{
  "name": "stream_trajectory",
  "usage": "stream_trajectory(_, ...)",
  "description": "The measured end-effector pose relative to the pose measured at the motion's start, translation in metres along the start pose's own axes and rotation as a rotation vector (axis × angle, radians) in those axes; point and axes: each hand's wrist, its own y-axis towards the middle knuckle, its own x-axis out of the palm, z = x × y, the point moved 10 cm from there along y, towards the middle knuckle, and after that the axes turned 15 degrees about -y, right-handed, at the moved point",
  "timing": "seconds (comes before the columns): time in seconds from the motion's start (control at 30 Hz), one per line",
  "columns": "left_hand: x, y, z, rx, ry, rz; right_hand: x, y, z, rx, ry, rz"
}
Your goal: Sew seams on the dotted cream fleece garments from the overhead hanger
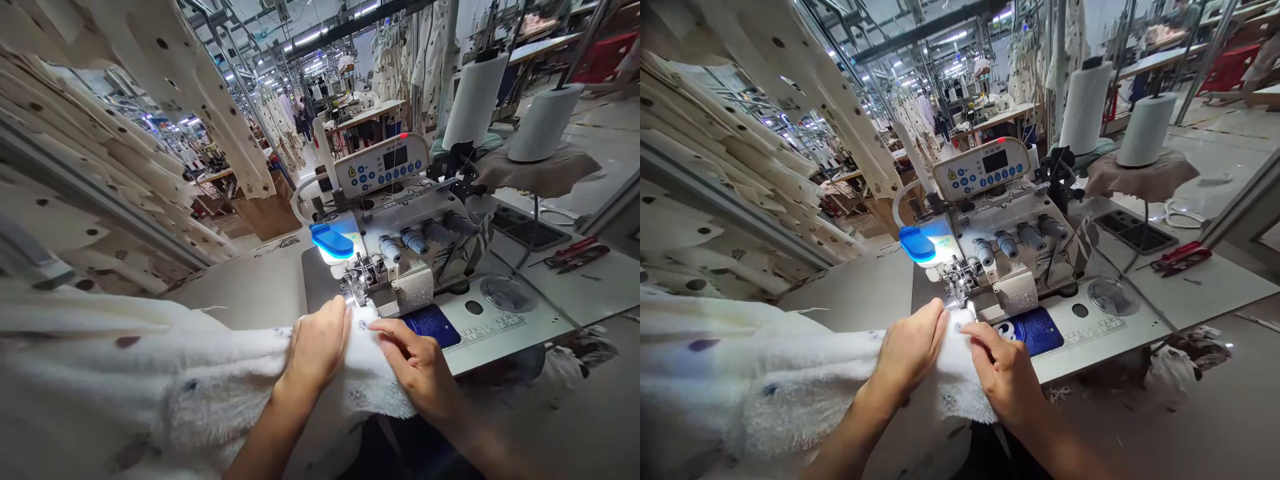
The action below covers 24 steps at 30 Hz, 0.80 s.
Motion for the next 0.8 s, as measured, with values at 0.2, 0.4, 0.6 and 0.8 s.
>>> stream_trajectory(0.2, 0.006, 0.031, -0.014, -0.081, -0.046, -0.061, -0.004, 0.027, 0.008, 0.104, -0.039, 0.003)
stream_trajectory(0.4, -0.02, -0.005, 0.016, 0.277, -0.286, 0.22, -0.002, 0.007, 0.015, 0.169, 0.126, 0.004)
stream_trajectory(0.6, -0.011, -0.066, 0.049, 0.494, -0.456, 0.359, -0.008, -0.026, 0.029, 0.11, 0.181, 0.153)
stream_trajectory(0.8, -0.02, -0.067, 0.047, 0.481, -0.503, 0.47, 0.038, -0.01, 0.027, 0.168, 0.401, -0.289)
